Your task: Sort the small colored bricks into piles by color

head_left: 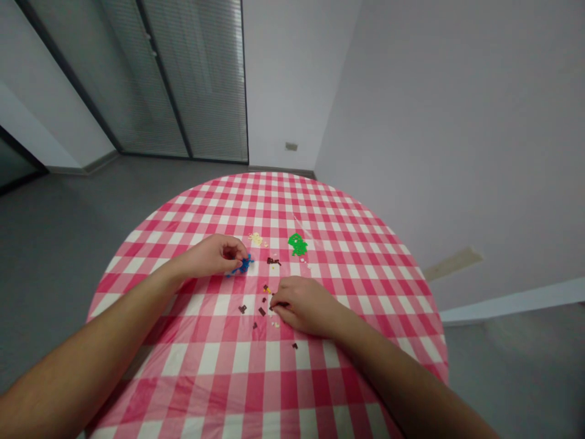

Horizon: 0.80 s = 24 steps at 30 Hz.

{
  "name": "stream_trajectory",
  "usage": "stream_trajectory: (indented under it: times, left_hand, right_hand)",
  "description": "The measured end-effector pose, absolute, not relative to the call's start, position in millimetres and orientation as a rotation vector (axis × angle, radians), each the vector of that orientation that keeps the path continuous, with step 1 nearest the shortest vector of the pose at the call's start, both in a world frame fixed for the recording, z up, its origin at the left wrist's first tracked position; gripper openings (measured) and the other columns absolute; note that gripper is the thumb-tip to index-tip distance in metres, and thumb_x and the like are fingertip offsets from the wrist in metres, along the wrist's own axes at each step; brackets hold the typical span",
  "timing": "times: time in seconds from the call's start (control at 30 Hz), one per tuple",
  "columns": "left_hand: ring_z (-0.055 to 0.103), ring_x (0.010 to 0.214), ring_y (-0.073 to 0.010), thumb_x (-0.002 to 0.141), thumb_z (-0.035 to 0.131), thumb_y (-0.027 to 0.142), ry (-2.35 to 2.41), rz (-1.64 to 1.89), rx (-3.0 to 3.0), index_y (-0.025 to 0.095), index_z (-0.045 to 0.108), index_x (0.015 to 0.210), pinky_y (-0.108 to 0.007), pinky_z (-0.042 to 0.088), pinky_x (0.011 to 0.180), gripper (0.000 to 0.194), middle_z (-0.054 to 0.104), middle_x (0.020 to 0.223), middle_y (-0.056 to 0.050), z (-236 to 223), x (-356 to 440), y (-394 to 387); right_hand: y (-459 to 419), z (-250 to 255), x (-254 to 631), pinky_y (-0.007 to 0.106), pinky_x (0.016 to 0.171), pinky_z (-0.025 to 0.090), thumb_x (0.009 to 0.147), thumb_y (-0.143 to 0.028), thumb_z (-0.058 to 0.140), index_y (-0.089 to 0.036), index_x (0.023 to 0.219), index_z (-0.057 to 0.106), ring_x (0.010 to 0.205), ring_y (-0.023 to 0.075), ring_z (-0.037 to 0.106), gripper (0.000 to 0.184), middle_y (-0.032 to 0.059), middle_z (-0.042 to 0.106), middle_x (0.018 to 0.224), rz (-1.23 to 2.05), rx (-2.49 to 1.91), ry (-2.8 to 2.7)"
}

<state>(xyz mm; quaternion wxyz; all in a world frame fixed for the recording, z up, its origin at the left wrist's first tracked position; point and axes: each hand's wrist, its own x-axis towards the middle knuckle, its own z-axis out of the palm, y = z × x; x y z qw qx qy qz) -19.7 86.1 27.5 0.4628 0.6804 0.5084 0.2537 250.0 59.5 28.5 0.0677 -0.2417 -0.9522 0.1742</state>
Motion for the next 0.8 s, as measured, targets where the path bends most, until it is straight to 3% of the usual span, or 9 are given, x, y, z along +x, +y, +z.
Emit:
stream_trajectory:
  times: [0.33, 0.63, 0.8]
  left_hand:
    - [0.059, 0.069, -0.0135, 0.071, 0.064, 0.024, 1.100, 0.632, 1.709, 0.016, 0.066, 0.090, -0.027, 0.047, 0.069, 0.021, 0.065, 0.075, -0.001, 20.7, -16.2, 86.6]
    - [0.058, 0.066, -0.0121, 0.075, 0.067, 0.025, 1.064, 0.629, 1.648, 0.016, 0.066, 0.095, -0.026, 0.046, 0.065, 0.022, 0.065, 0.074, 0.000, 18.6, -11.1, 85.5]
    - [0.060, 0.070, -0.0136, 0.076, 0.069, 0.026, 1.072, 0.628, 1.636, 0.016, 0.066, 0.095, -0.028, 0.048, 0.069, 0.021, 0.067, 0.079, -0.002, 19.5, -9.4, 84.7]
  right_hand:
    - [64.8, 30.3, 250.5, 0.026, 0.065, 0.040, 0.093, -0.022, 0.060, -0.022, 0.088, 0.076, 0.080, 0.0153, 0.058, 0.017, 0.0035, 0.067, 0.086, 0.581, -0.721, -2.981]
    - [60.8, 32.2, 253.2, 0.026, 0.071, 0.042, 0.087, -0.010, 0.056, -0.018, 0.090, 0.074, 0.083, 0.0160, 0.059, 0.019, 0.0047, 0.068, 0.089, 0.654, -0.726, -2.939]
    - [59.8, 27.3, 252.0, 0.026, 0.068, 0.039, 0.089, -0.017, 0.057, -0.018, 0.084, 0.073, 0.079, 0.0158, 0.057, 0.016, 0.0038, 0.067, 0.083, 0.590, -0.716, -2.928]
